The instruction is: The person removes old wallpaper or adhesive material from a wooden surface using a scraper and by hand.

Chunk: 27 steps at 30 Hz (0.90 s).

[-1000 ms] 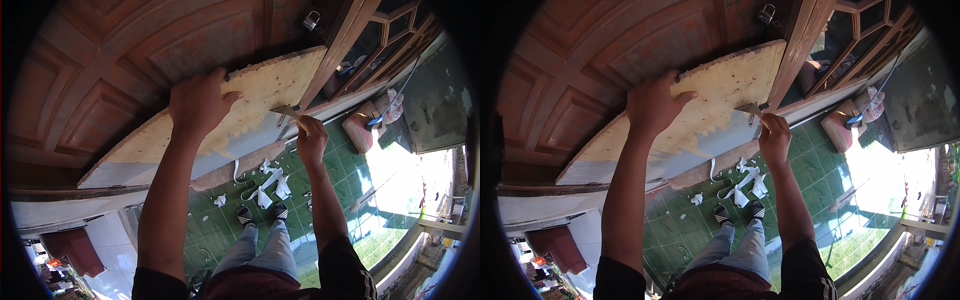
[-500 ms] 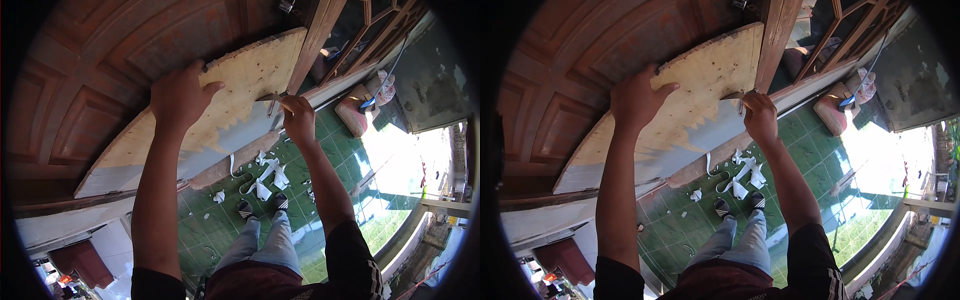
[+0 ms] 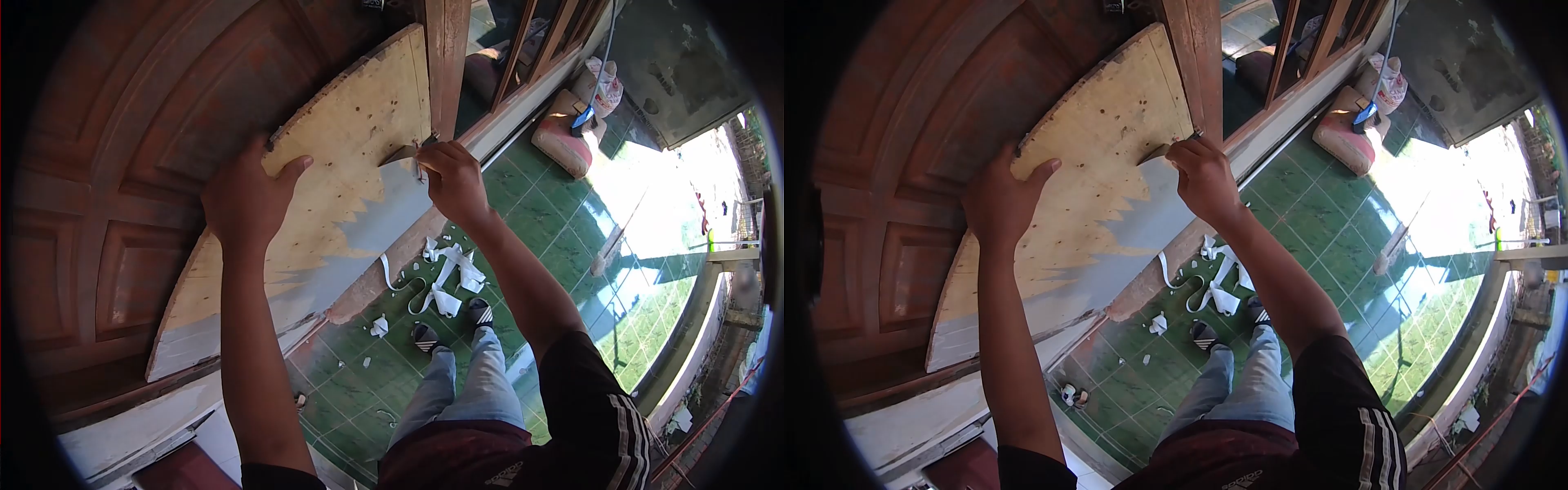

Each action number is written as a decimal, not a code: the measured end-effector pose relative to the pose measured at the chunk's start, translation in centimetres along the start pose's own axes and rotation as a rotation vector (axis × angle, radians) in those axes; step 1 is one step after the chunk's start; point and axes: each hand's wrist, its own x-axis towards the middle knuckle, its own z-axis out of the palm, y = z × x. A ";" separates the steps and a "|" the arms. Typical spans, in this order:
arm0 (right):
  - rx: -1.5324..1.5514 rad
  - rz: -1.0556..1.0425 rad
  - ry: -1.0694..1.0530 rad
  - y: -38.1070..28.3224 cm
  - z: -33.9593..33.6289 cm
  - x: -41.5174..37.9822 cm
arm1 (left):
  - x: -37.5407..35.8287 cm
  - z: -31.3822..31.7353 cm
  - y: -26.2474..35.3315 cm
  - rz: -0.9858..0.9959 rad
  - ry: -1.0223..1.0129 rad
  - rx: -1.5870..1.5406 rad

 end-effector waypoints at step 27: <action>-0.021 0.075 0.087 0.8 -0.6 -0.5 | -0.4 0.1 0.1 0.002 0.021 0.007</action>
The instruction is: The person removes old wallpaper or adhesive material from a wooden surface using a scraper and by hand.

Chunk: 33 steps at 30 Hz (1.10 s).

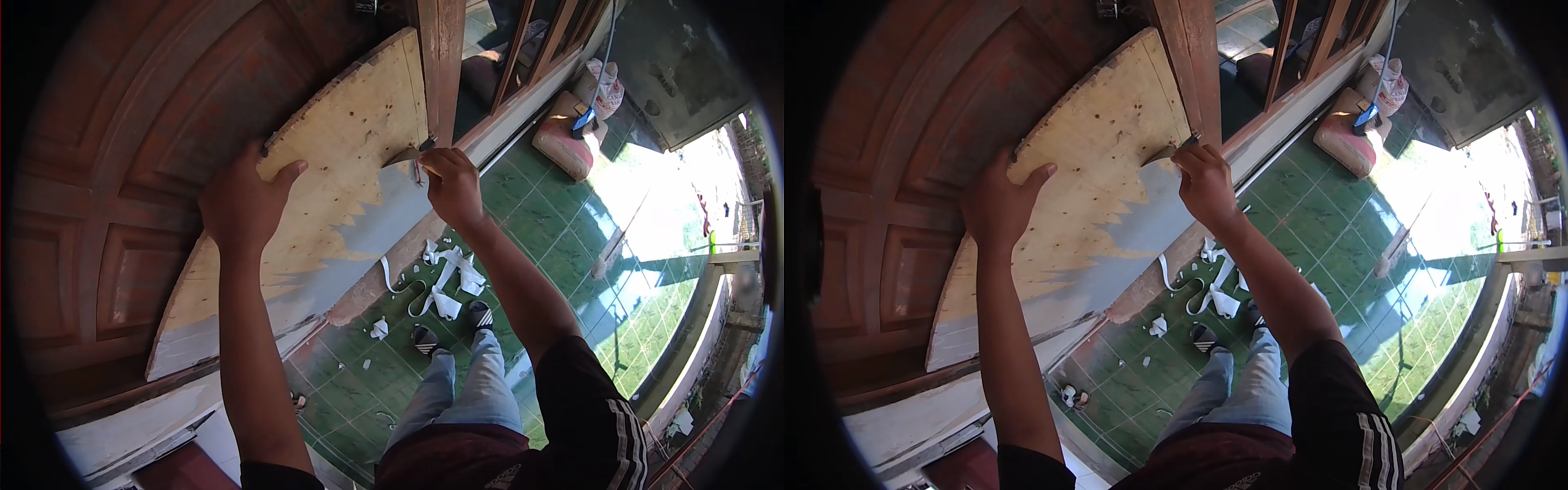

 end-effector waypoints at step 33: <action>0.086 0.068 0.001 0.7 0.0 -0.1 | 0.3 -0.4 0.4 -0.058 -0.055 -0.006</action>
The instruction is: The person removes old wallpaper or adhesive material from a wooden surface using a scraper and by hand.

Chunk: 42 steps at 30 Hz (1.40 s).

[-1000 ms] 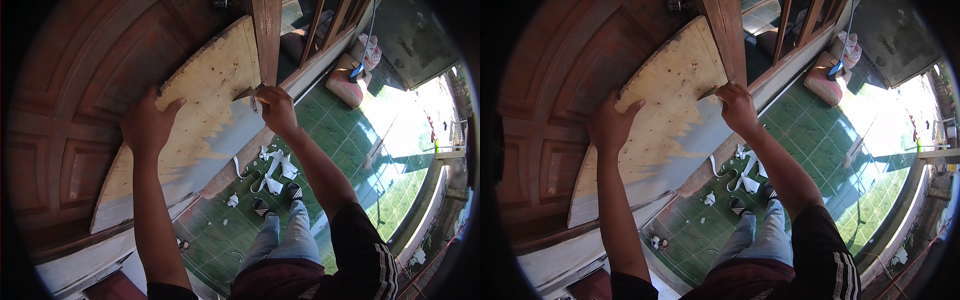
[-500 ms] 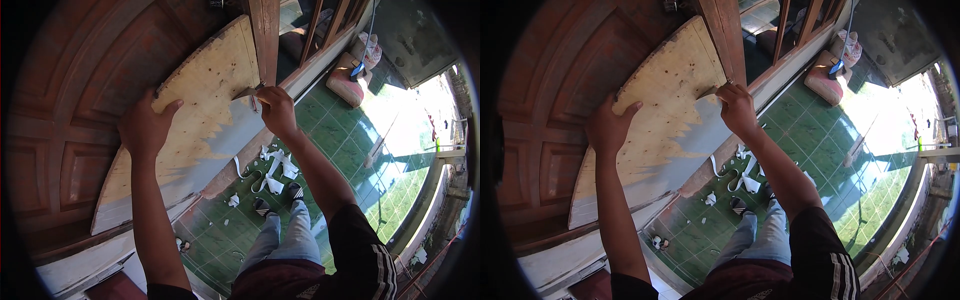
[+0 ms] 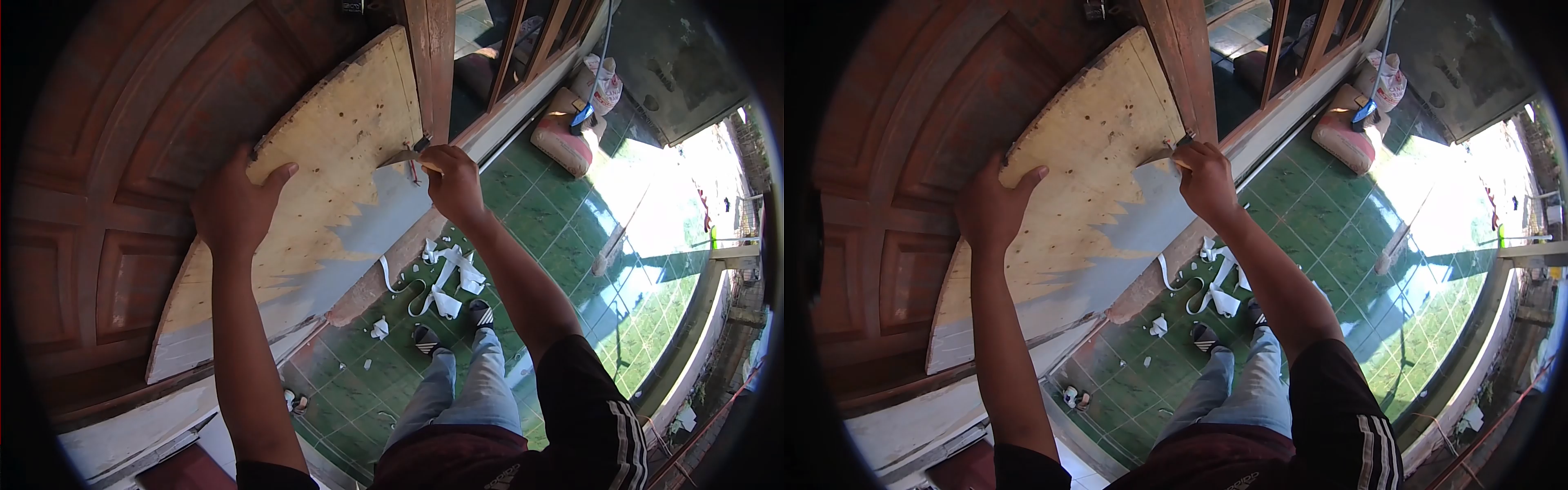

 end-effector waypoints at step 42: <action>0.295 -0.342 -0.239 -3.8 -0.5 17.2 | -7.4 28.8 17.0 -0.973 0.279 -1.543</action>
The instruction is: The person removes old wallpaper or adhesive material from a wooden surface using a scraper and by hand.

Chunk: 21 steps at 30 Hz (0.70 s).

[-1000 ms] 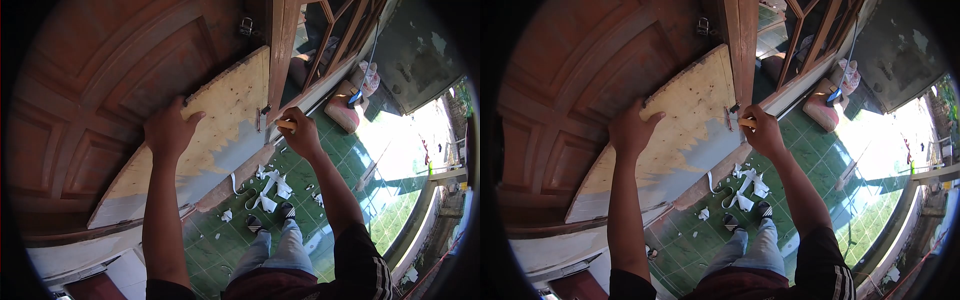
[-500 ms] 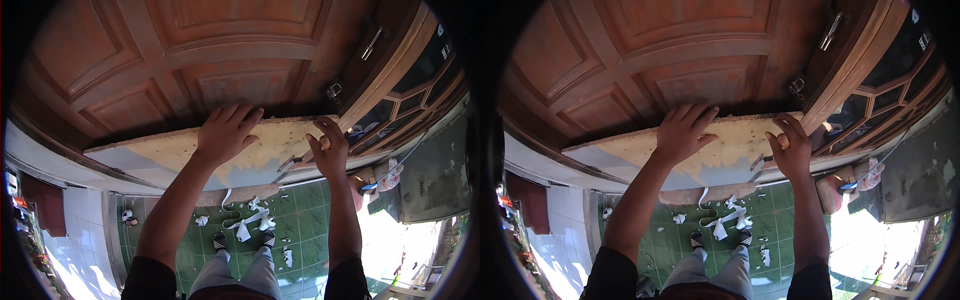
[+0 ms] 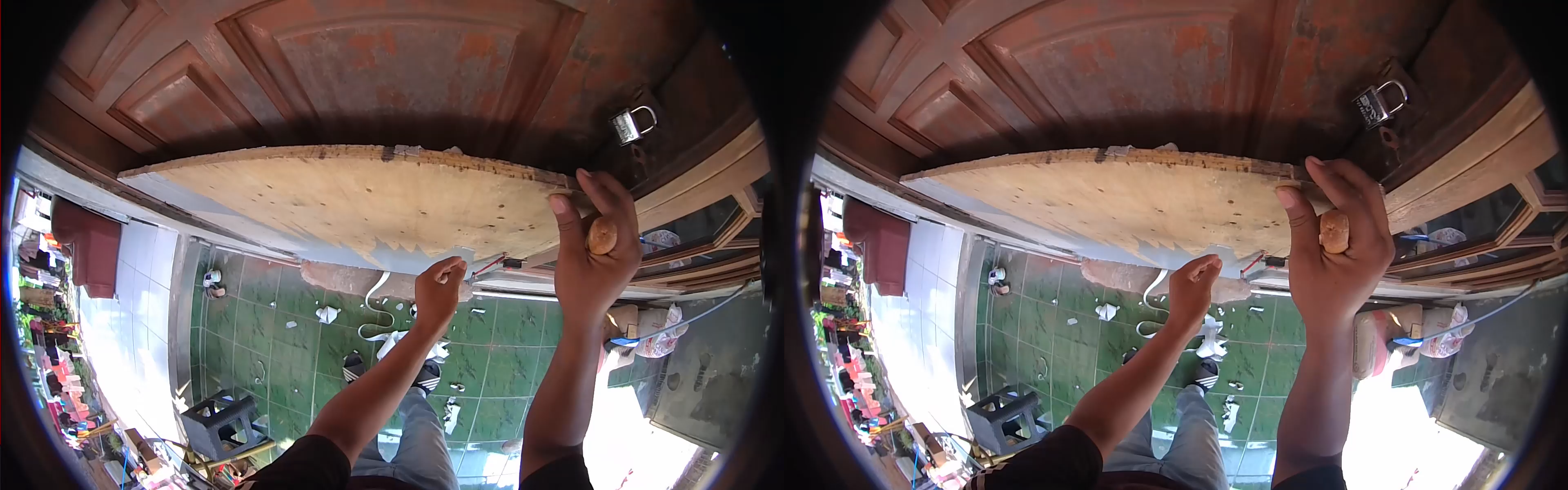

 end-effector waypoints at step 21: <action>-0.112 -0.120 0.004 0.9 0.3 0.2 | 1.1 5.0 -0.1 -0.093 0.237 -0.377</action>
